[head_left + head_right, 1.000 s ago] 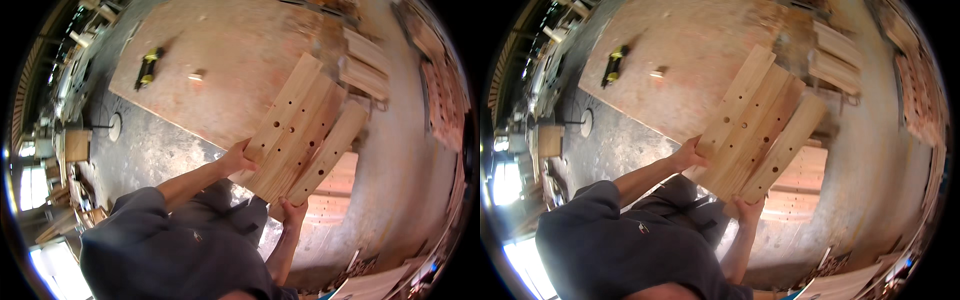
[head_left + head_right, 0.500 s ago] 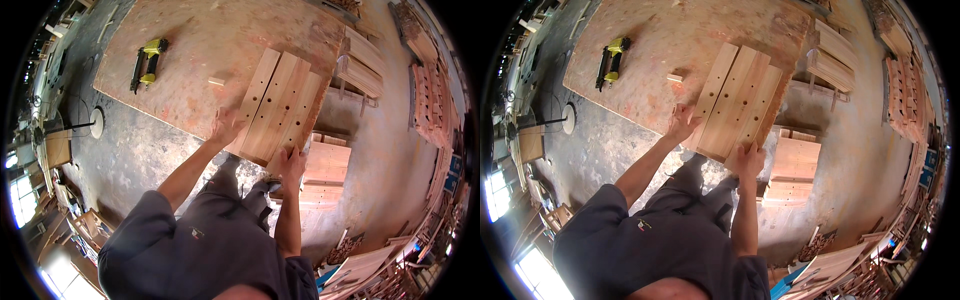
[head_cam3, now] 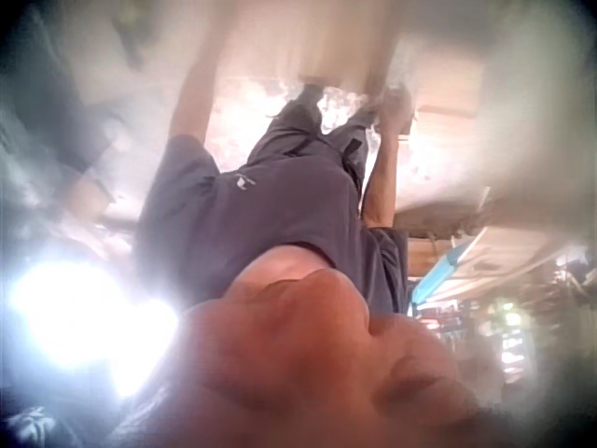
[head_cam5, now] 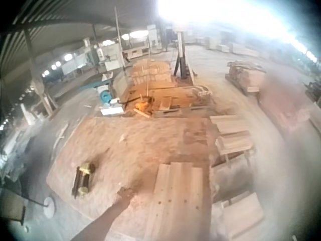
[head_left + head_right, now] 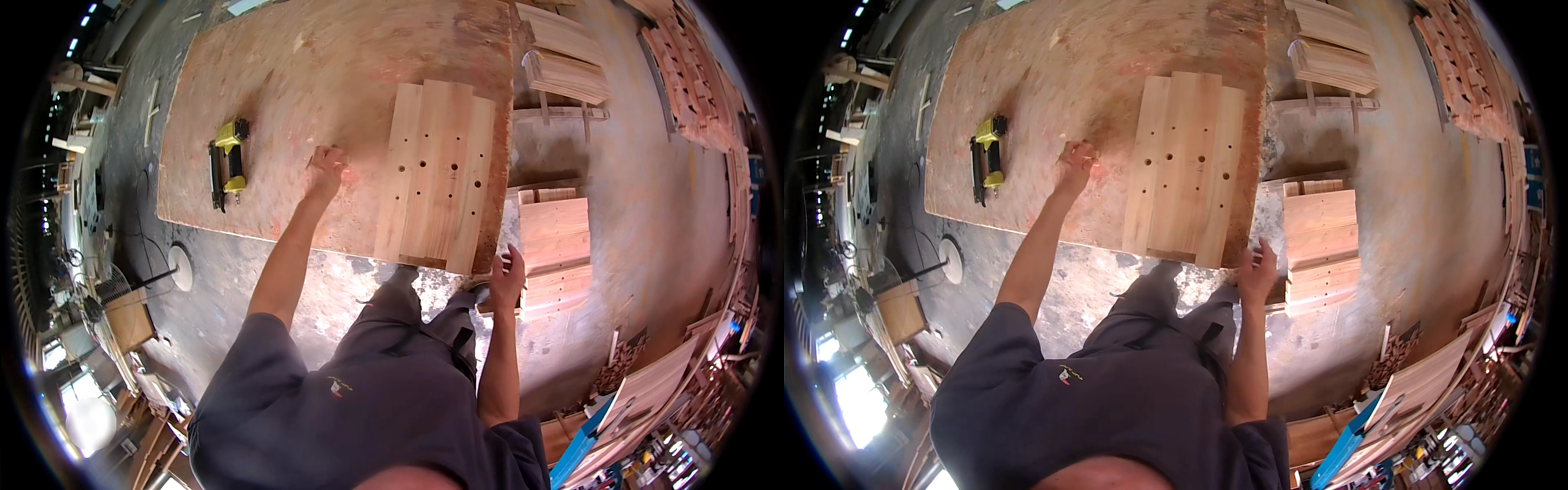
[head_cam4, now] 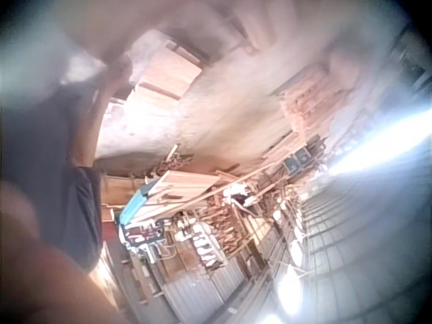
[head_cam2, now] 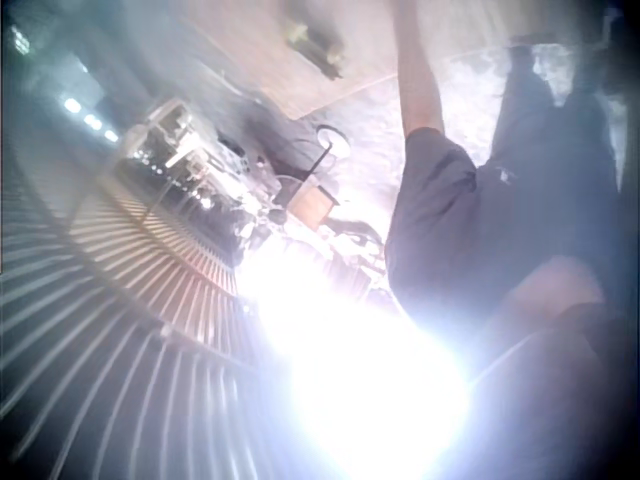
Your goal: The person walks through a workshop and uses a pneumatic nail gun to fasten small wooden pieces together on a workbench. They then move to a stack of pre-drilled wooden slats, pick them up, and arrange them into a pile on the floor.
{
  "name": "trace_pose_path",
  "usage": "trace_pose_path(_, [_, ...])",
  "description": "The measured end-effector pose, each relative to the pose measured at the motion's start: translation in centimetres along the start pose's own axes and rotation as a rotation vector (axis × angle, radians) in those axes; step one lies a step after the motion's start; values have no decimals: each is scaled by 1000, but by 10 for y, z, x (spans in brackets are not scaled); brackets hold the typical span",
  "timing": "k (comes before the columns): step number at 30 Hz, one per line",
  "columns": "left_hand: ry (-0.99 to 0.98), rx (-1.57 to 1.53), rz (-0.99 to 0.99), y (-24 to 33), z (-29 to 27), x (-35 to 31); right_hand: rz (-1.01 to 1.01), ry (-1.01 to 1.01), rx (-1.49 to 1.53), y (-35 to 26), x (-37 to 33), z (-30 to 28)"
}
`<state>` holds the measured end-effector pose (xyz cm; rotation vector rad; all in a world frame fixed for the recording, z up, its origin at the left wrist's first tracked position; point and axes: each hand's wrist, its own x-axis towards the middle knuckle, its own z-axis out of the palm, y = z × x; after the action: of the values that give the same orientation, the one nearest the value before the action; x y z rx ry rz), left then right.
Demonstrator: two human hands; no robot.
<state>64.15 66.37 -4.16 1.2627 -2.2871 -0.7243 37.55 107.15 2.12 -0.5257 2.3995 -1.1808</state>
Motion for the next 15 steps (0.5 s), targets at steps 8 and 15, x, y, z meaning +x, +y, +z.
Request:
trace_pose_path(8, [80,146,-175,22,-3,118,127,-15,-28,98,-74,-53])
trace_pose_path(15, [140,-1485,-637,-14,-43,276,166,132,-125,149,-123,-79])
